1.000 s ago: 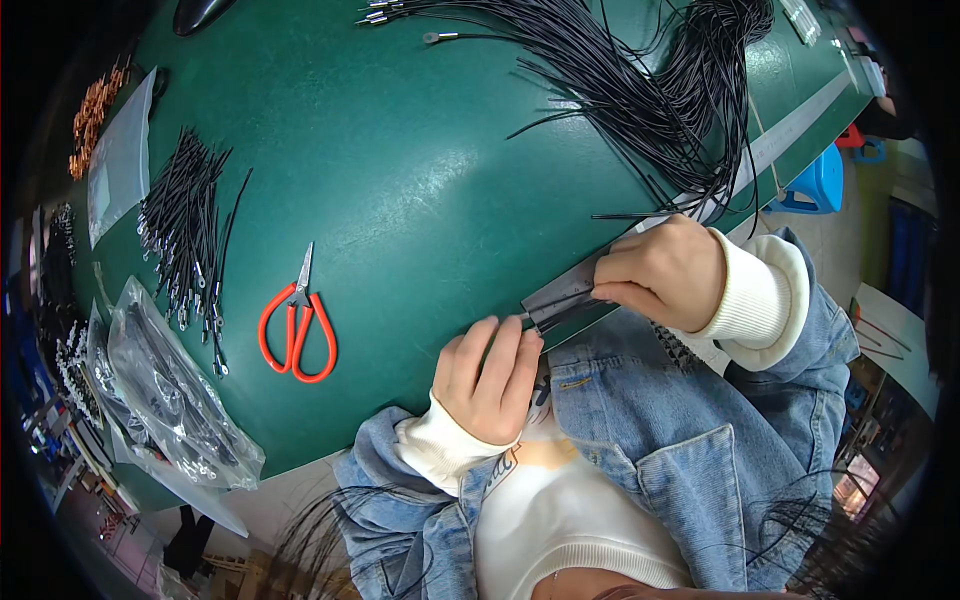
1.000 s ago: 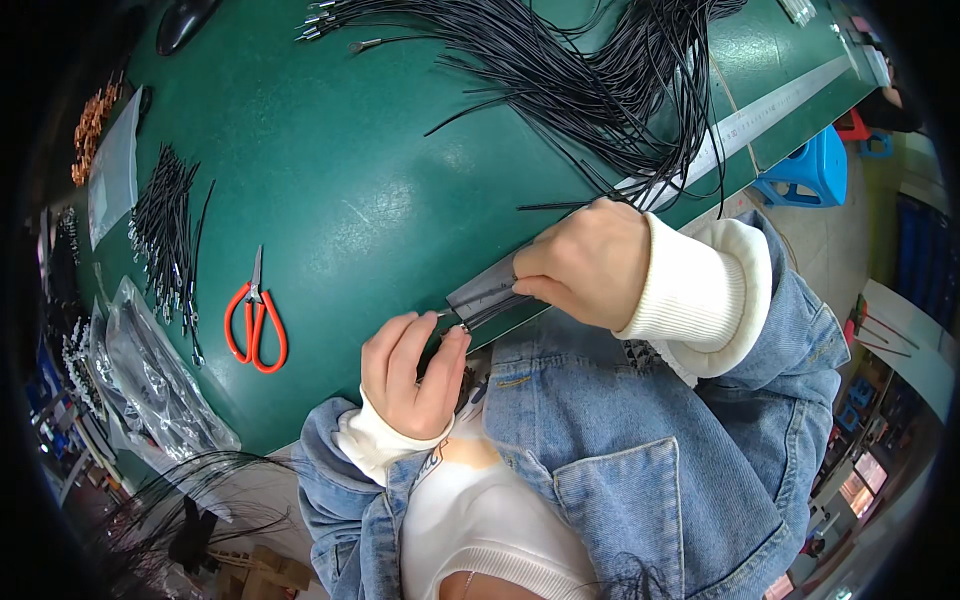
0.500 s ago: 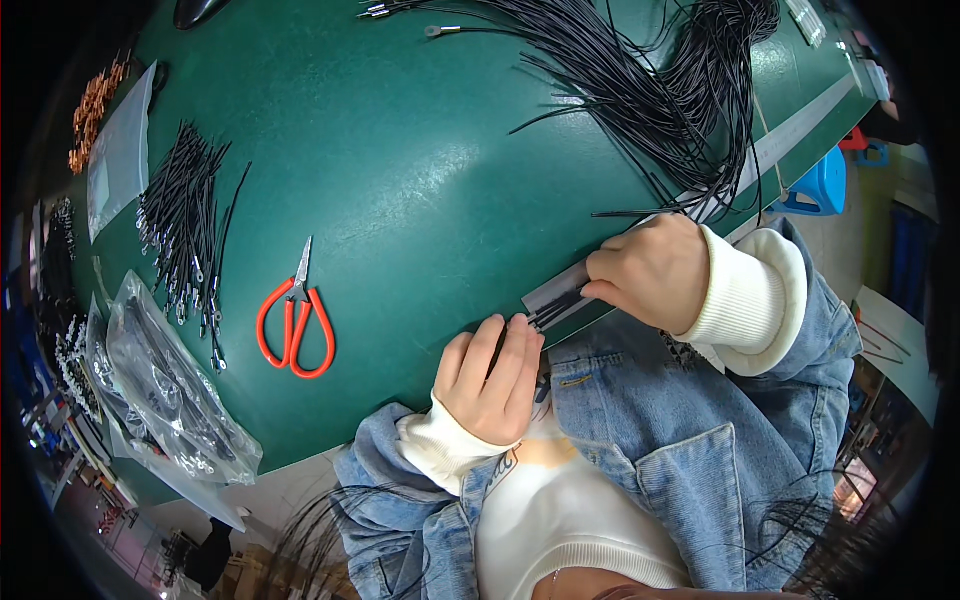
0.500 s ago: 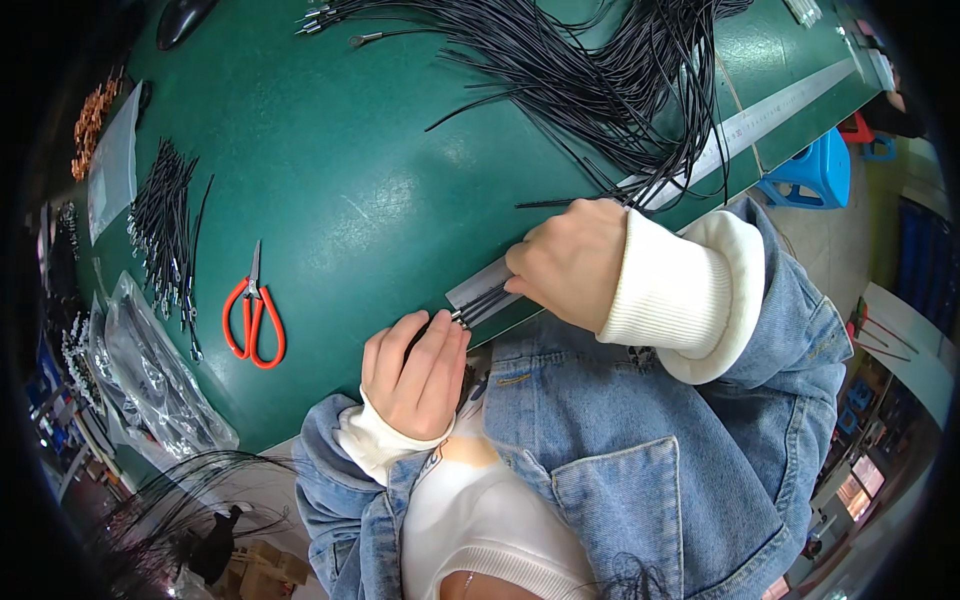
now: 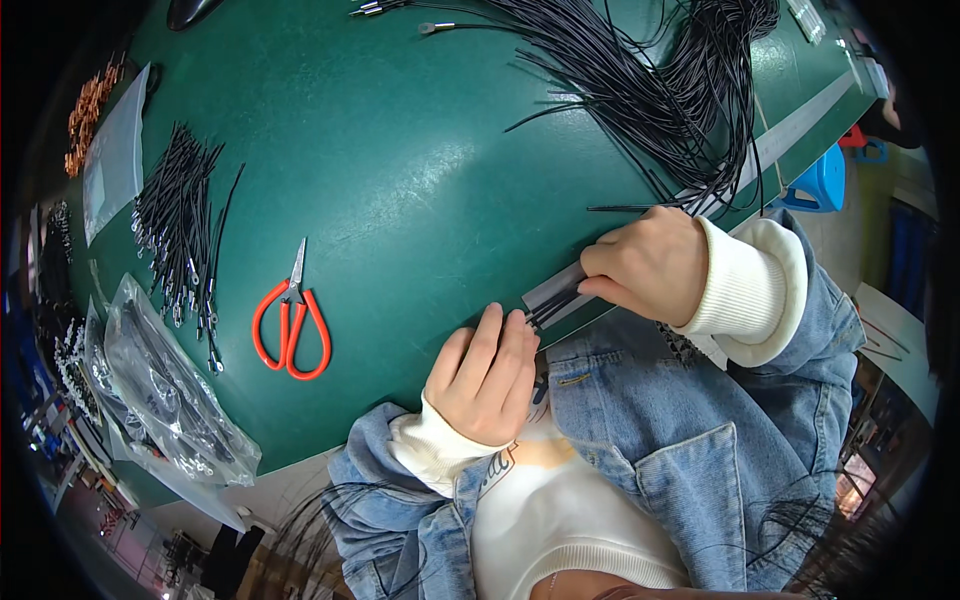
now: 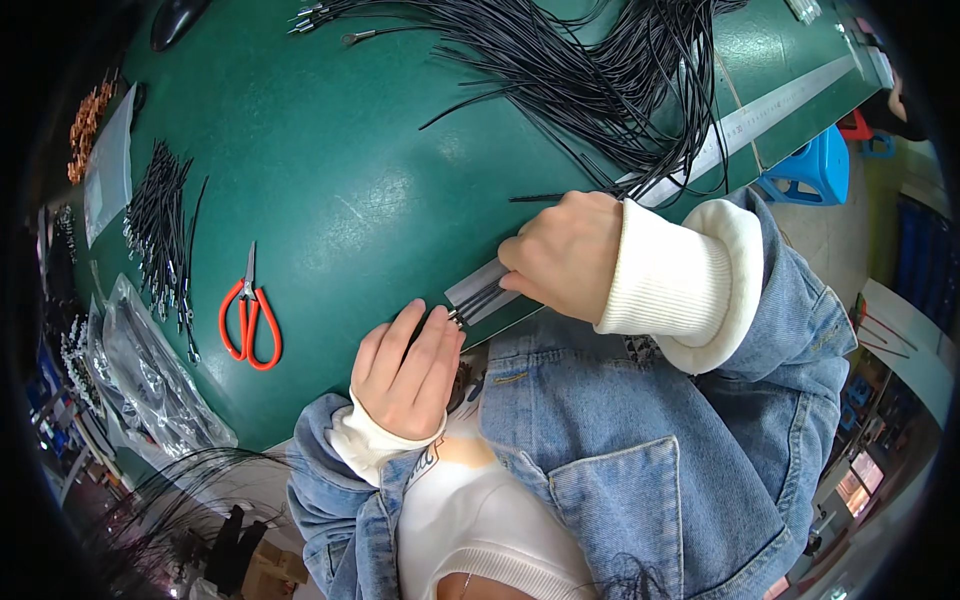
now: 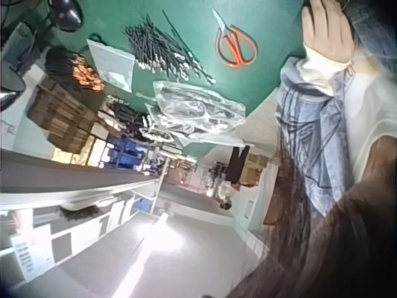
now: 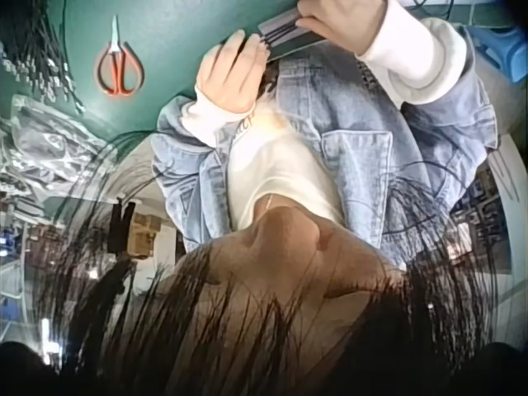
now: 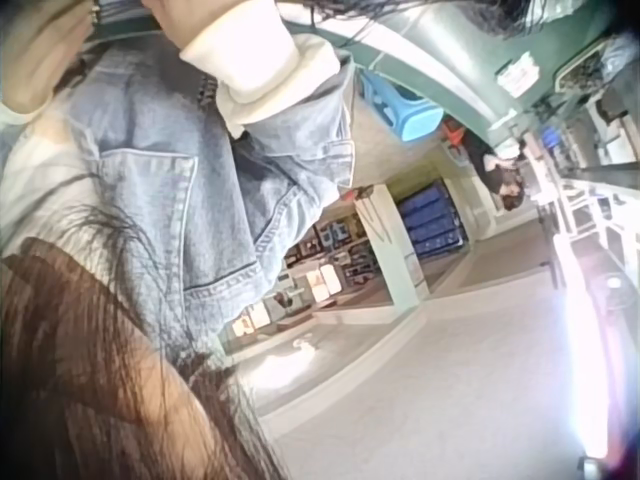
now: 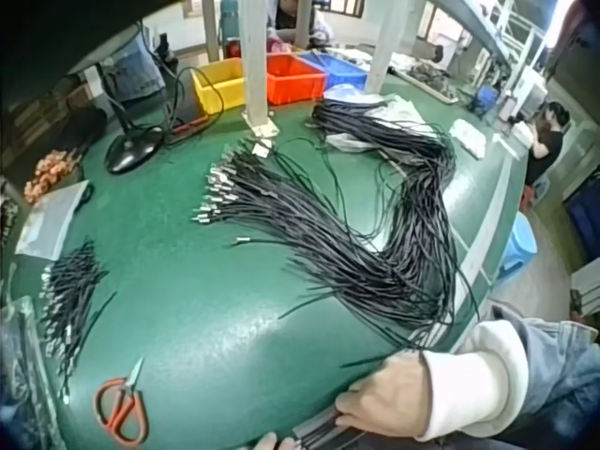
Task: The person repeatedly measures black wires against a metal ruler and cuts them using wire cutters.
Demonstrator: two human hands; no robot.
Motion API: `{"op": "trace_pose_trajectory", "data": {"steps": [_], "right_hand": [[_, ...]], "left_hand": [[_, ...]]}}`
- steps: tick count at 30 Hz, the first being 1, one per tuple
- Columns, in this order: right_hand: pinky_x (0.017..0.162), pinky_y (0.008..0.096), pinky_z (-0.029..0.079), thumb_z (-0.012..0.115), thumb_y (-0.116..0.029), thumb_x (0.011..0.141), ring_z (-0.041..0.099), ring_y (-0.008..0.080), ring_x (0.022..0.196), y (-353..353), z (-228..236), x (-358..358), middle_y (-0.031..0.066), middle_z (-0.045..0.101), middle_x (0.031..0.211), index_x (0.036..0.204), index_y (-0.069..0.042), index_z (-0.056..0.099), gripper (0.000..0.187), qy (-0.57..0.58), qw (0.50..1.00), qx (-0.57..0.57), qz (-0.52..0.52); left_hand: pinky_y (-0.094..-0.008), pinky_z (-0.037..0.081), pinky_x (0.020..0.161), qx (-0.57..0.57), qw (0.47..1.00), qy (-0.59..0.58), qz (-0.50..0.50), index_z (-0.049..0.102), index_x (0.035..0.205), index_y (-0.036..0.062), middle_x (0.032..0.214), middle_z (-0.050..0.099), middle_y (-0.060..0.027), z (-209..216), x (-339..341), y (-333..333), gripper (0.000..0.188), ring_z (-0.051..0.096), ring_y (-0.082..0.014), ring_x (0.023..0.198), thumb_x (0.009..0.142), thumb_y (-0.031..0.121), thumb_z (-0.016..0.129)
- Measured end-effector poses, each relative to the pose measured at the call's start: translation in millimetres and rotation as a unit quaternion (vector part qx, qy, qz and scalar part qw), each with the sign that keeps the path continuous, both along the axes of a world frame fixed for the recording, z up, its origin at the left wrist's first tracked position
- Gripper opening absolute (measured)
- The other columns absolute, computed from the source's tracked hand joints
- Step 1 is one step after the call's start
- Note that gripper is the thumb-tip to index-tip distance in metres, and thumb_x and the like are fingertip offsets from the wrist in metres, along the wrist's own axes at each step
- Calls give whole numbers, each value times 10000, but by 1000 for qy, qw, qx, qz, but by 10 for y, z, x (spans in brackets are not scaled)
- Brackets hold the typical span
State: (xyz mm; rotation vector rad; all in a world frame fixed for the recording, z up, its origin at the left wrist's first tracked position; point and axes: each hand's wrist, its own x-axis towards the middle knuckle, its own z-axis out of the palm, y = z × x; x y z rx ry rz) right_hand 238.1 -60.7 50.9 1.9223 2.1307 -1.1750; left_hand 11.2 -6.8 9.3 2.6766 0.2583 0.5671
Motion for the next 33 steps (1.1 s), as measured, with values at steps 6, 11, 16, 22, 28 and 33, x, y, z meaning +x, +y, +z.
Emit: {"op": "trace_pose_trajectory", "data": {"steps": [6,11,16,22,28,33], "right_hand": [[535,360,477,647,-239,789,597,277,574,-20,-6,-54,84,585,609,694,-51,584,220,-33,999,29,2],[554,361,482,654,-234,782,598,279,582,-32,-8,22,88,583,611,690,-48,599,215,-18,1000,14,-14],[570,361,486,654,-217,784,601,276,596,-65,-51,79,93,588,637,724,-40,607,193,20,999,11,-23],[578,371,521,638,-208,794,629,294,613,-87,-44,71,106,619,665,721,-22,621,201,32,999,30,-13],[595,368,528,639,-194,786,630,290,614,-81,-26,74,99,626,695,724,-21,621,185,37,999,23,-22],[601,362,527,633,-179,777,632,280,634,-88,-31,82,95,619,691,718,-25,619,165,40,998,39,-10]], "left_hand": [[-359,489,652,7,1000,11,-25,648,872,-45,972,642,-144,31,19,39,187,623,-304,896,702,16,695],[-356,487,654,1,999,6,-32,649,878,-43,982,641,-149,14,46,49,189,623,-302,888,707,25,694],[-325,476,641,12,999,-12,-34,636,784,-51,914,645,-164,21,89,79,89,622,-279,848,736,18,666],[-330,468,633,13,999,-20,-35,644,799,-47,913,645,-159,-17,81,80,107,623,-279,848,733,31,674],[-353,475,635,-2,999,-4,-42,651,892,-44,975,646,-145,0,76,84,208,626,-299,867,702,27,702],[-355,490,654,-18,998,-2,-58,644,890,-54,969,645,-156,1,85,87,202,629,-304,875,704,9,693]]}}
